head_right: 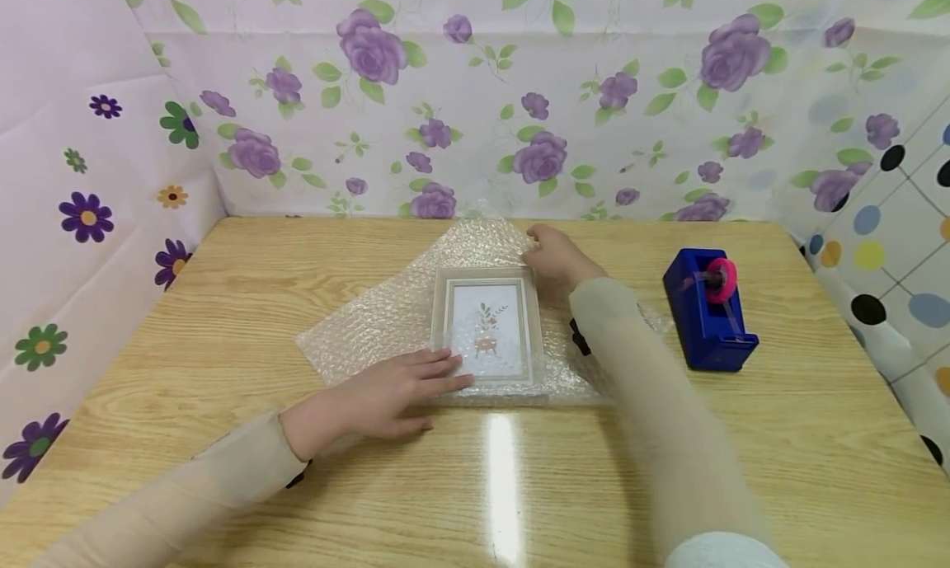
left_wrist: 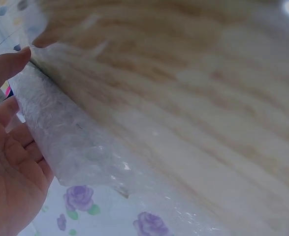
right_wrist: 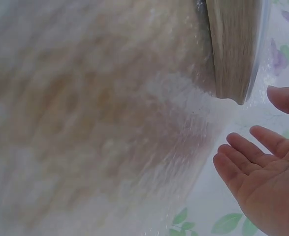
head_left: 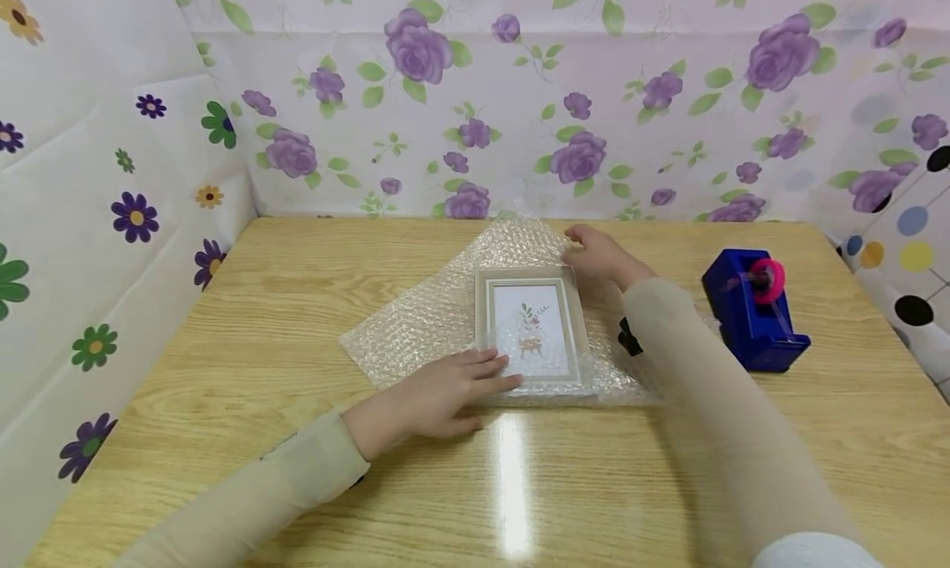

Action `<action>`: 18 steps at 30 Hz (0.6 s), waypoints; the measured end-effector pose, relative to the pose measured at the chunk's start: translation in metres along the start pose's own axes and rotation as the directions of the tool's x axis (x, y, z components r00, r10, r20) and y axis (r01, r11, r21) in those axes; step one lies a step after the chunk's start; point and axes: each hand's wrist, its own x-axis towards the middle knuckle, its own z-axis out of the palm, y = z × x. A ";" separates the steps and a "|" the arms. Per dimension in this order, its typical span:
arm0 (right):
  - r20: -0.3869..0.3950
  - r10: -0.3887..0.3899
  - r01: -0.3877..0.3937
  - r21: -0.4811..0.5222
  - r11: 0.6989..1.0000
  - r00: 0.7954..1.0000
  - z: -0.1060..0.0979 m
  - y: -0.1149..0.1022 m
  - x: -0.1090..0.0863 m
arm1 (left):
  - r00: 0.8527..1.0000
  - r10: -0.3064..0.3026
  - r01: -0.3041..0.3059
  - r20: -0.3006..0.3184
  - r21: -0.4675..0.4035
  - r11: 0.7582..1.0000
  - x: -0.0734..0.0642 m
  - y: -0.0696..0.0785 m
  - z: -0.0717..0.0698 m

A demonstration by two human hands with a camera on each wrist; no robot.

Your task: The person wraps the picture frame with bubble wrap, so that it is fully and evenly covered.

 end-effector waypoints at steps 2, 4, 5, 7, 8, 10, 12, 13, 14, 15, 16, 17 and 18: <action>0.011 0.008 -0.008 0.009 1.000 1.000 0.001 -0.002 0.000 | 1.000 0.003 -0.003 -0.004 -0.004 1.000 0.000 0.000 -0.001; 0.023 0.015 -0.016 0.018 1.000 1.000 0.001 -0.002 0.000 | 1.000 0.008 -0.009 -0.010 -0.008 1.000 0.000 0.001 -0.001; 0.026 0.019 -0.020 0.021 1.000 0.999 0.002 -0.002 0.000 | 1.000 0.011 -0.011 -0.013 -0.011 1.000 0.000 0.001 -0.001; 0.025 0.027 -0.028 0.022 0.999 0.999 0.002 0.000 0.000 | 1.000 0.018 -0.018 -0.017 -0.014 1.000 0.000 0.001 -0.001; 0.018 0.030 -0.031 0.027 0.999 0.999 0.003 0.001 0.000 | 1.000 0.020 -0.020 -0.019 -0.012 1.000 0.000 0.001 -0.001; -0.003 0.034 -0.034 0.037 0.999 0.999 0.003 0.003 0.001 | 0.999 0.025 -0.025 -0.022 -0.008 1.000 0.001 0.000 -0.001; -0.028 0.034 -0.033 0.045 0.998 0.999 0.003 0.005 0.001 | 0.999 0.029 -0.030 -0.026 -0.005 1.000 0.001 0.000 -0.001; -0.042 0.034 -0.032 0.051 0.998 0.999 0.003 0.005 0.002 | 0.999 0.030 -0.030 -0.028 -0.007 1.000 0.000 -0.001 -0.001; -0.051 0.031 -0.028 0.052 0.998 0.998 0.003 0.005 0.002 | 0.999 0.031 -0.031 -0.029 -0.007 0.999 0.000 -0.001 -0.001; -0.058 0.030 -0.027 0.052 0.998 0.998 0.003 0.005 0.001 | 0.999 0.032 -0.033 -0.031 -0.012 0.999 0.000 -0.001 -0.001; -0.062 0.029 -0.025 0.053 0.998 0.998 0.002 0.005 0.001 | 0.999 0.033 -0.034 -0.032 -0.014 0.999 0.000 -0.002 -0.001; -0.064 0.025 -0.022 0.051 0.998 0.998 0.002 0.005 0.001 | 0.999 0.033 -0.034 -0.032 -0.021 0.999 -0.001 -0.002 -0.001; -0.065 0.025 -0.021 0.052 0.998 0.998 0.002 0.004 0.001 | 0.999 0.034 -0.035 -0.033 -0.024 0.999 -0.001 -0.003 -0.001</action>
